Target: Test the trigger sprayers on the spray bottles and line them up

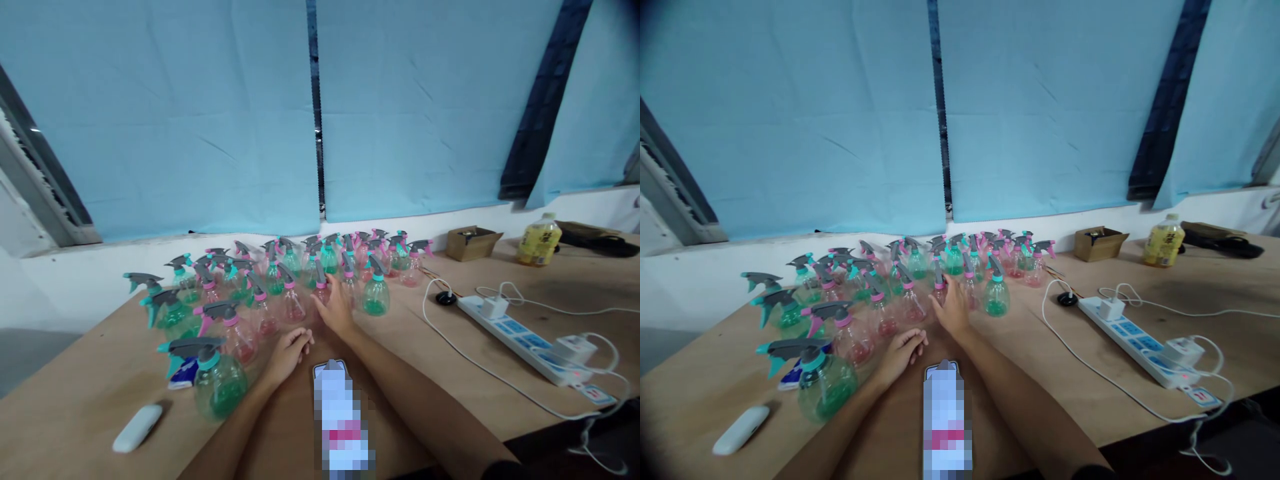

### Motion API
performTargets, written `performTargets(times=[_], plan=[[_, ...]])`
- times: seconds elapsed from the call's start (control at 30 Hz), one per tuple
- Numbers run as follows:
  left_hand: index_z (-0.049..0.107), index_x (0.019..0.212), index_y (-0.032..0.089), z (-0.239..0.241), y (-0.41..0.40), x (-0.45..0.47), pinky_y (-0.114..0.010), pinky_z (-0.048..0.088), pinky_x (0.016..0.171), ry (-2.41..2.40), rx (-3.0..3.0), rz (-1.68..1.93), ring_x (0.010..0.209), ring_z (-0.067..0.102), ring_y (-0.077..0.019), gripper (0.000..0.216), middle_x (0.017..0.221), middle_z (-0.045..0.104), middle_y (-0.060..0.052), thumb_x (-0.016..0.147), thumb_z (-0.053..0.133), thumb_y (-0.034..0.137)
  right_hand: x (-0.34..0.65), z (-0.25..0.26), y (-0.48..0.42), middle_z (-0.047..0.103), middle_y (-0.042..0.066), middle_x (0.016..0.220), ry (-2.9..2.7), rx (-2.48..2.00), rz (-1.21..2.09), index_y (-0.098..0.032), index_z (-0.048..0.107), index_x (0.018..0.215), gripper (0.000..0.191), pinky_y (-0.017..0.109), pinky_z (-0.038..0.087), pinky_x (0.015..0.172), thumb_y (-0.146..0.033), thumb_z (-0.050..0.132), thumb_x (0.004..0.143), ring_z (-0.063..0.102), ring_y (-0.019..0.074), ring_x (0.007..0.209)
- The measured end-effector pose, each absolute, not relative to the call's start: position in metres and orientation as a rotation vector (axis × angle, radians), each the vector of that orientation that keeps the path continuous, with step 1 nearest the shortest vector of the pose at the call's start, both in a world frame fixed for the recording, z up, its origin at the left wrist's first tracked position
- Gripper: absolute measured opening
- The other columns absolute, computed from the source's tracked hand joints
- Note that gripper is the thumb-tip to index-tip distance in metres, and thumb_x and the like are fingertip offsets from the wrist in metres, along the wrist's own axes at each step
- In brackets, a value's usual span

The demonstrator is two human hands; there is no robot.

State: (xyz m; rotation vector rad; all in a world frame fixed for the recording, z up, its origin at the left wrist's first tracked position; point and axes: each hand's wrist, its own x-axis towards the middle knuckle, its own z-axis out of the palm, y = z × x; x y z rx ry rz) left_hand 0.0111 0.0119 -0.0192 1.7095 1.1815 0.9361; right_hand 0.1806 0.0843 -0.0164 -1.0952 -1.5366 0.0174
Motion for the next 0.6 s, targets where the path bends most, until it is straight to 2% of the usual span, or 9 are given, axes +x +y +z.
performTargets(times=[0.3,0.6], plan=[[0.062,0.076,0.016,-0.022,0.014,0.009,-0.022,0.030,0.049,1.174,1.727,0.928,0.046,0.043,-0.0088,0.042,0.059,0.052,0.004,0.089,0.048,0.054,0.180,-0.026,0.090,0.050,0.018,0.134,-1.543,-1.128,0.081,-0.016,0.036,0.141,0.067,0.049,0.038,0.107,-0.029,0.064,0.082,0.047,0.0310,0.128],[0.063,0.075,0.017,-0.023,0.014,0.010,-0.022,0.031,0.049,1.185,1.722,0.935,0.047,0.043,-0.0097,0.043,0.059,0.053,0.003,0.087,0.049,0.056,0.178,-0.021,0.084,0.050,0.015,0.126,-1.552,-1.090,0.105,-0.017,0.040,0.134,0.058,0.045,0.041,0.103,-0.021,0.058,0.079,0.048,0.0279,0.122]])
